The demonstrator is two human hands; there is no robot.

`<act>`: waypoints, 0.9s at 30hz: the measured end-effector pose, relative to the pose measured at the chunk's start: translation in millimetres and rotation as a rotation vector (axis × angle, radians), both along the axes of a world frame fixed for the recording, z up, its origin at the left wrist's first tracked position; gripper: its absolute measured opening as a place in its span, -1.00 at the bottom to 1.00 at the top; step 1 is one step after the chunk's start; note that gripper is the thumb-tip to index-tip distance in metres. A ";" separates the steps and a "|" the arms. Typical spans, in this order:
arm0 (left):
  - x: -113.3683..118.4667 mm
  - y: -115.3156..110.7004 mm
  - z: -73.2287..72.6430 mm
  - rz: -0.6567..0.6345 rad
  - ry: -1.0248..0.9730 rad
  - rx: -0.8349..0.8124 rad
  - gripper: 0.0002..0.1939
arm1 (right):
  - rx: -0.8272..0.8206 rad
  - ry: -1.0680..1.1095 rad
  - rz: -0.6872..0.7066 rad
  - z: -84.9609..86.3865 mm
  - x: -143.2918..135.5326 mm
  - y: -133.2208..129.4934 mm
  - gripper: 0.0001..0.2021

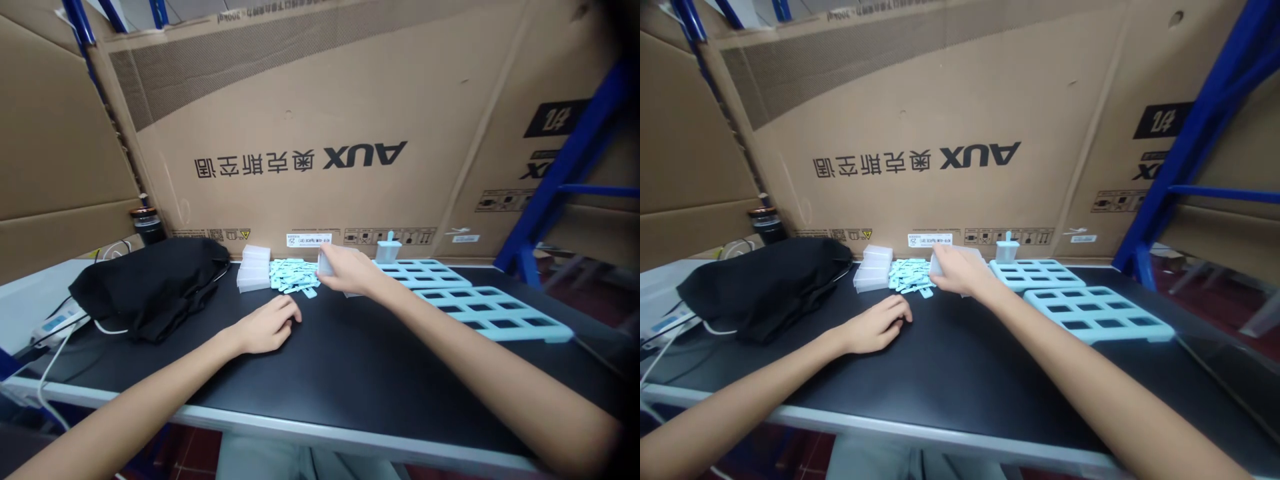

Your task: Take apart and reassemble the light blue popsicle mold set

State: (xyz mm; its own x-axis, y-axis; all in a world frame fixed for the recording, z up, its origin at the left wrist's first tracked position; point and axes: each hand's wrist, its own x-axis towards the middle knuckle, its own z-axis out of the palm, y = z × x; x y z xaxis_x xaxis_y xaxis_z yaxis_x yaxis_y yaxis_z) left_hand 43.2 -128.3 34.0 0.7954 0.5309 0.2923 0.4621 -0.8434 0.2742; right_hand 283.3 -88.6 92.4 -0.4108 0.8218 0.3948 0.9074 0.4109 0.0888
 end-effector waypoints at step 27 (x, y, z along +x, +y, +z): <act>-81.6 121.5 -25.4 0.657 -0.876 -0.197 -0.56 | -0.186 0.211 0.401 -13.7 -126.0 110.2 -0.55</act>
State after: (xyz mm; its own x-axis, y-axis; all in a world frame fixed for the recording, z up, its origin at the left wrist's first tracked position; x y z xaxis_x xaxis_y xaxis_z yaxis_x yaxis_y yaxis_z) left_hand -38.4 -6.8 8.6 -0.0977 0.8724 0.4790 0.3839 -0.4110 0.8268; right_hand 157.3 21.6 78.7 -0.6363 0.6799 0.3645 0.6648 0.7230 -0.1881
